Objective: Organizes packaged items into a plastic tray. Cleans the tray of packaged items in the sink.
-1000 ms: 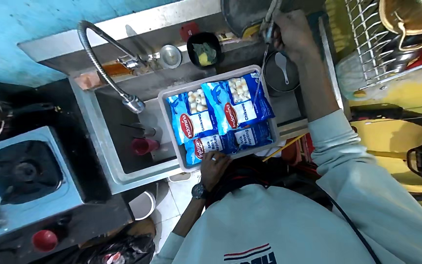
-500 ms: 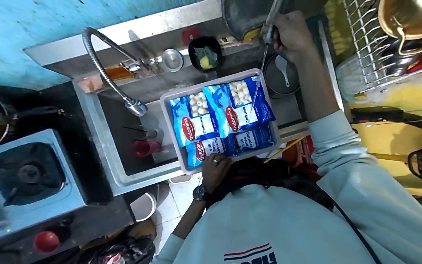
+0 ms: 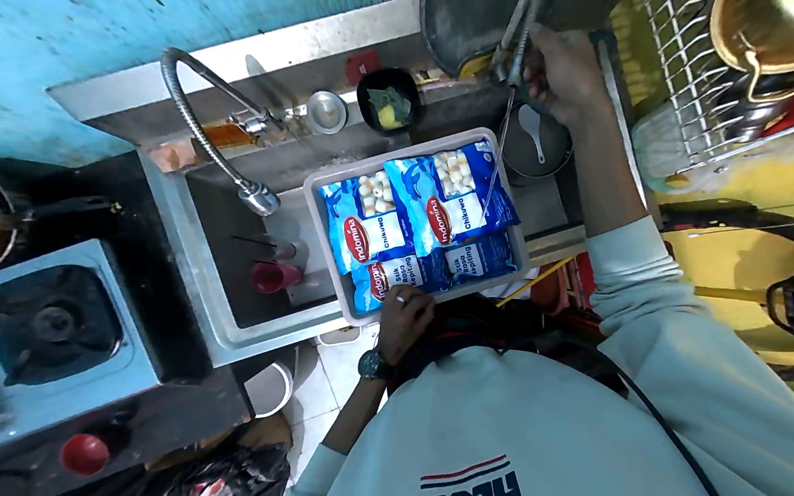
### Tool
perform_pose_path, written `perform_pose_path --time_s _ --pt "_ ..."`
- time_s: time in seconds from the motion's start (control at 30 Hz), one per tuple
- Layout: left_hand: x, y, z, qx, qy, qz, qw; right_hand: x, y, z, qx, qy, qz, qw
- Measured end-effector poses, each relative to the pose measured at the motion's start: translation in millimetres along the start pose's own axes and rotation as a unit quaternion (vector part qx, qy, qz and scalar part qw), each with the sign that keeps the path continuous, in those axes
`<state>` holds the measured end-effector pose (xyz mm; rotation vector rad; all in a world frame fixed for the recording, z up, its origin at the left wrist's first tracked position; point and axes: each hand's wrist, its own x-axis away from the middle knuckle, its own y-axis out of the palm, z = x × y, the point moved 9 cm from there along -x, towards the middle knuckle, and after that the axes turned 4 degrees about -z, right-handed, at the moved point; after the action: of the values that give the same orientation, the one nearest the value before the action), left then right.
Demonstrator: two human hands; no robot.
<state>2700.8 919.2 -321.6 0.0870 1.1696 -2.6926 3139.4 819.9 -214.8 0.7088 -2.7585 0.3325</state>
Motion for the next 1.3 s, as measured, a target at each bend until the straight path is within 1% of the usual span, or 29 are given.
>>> perform_pose_path --time_s 0.27,0.4,0.5,0.63,0.73,0.83,0.9,0.97,1.0,1.1,1.17,1.23,1.3 --pt "1.5 -6.4 1.2 0.024 0.011 0.023 0.999 7.3 -6.5 9.5 0.002 0.01 0.009 1.0" --pt "1.7 -9.2 0.5 0.03 0.007 0.024 0.999 17.6 -20.8 27.2 -0.016 0.022 0.025 0.999" --pt "1.3 -11.6 0.8 0.037 0.006 0.022 0.999 27.6 -26.6 41.2 -0.019 0.026 0.022 0.999" --pt "4.1 -13.8 1.0 0.046 0.013 0.007 0.999 29.6 -29.5 47.1 -0.006 -0.007 0.008 1.0" --pt "7.1 -22.5 -2.9 0.048 0.002 0.01 0.999 20.8 -30.0 33.3 0.023 -0.036 0.007 0.999" --pt "14.4 -38.0 -16.7 0.033 -0.029 0.048 0.998 3.5 -13.1 14.2 0.08 -0.067 -0.022 0.994" --pt "21.5 -51.7 -26.0 0.014 -0.045 0.092 0.995 -6.3 3.8 7.2 0.1 -0.075 -0.034 0.992" --pt "24.9 -63.3 -36.6 -0.004 -0.072 0.132 0.989 -14.9 15.7 -0.5 0.133 -0.082 -0.032 0.987" --pt "26.2 -67.5 -43.1 -0.014 -0.095 0.144 0.985 -18.1 21.1 -5.5 0.168 -0.09 -0.029 0.981" --pt "28.2 -73.6 -64.7 -0.048 -0.163 0.144 0.975 -25.0 40.9 -10.4 0.331 -0.091 -0.008 0.939" --pt "21.2 -80.4 -77.4 -0.064 -0.184 0.156 0.968 -25.5 54.0 -10.7 0.392 -0.089 0.019 0.915" --pt "10.3 -89.2 -92.5 -0.076 -0.223 0.152 0.96 -28.9 59.6 -6.9 0.395 -0.091 0.03 0.914" --pt "-1.2 -96.7 -107.9 -0.072 -0.264 0.139 0.952 -33.8 60.3 -0.5 0.353 -0.1 0.023 0.93"
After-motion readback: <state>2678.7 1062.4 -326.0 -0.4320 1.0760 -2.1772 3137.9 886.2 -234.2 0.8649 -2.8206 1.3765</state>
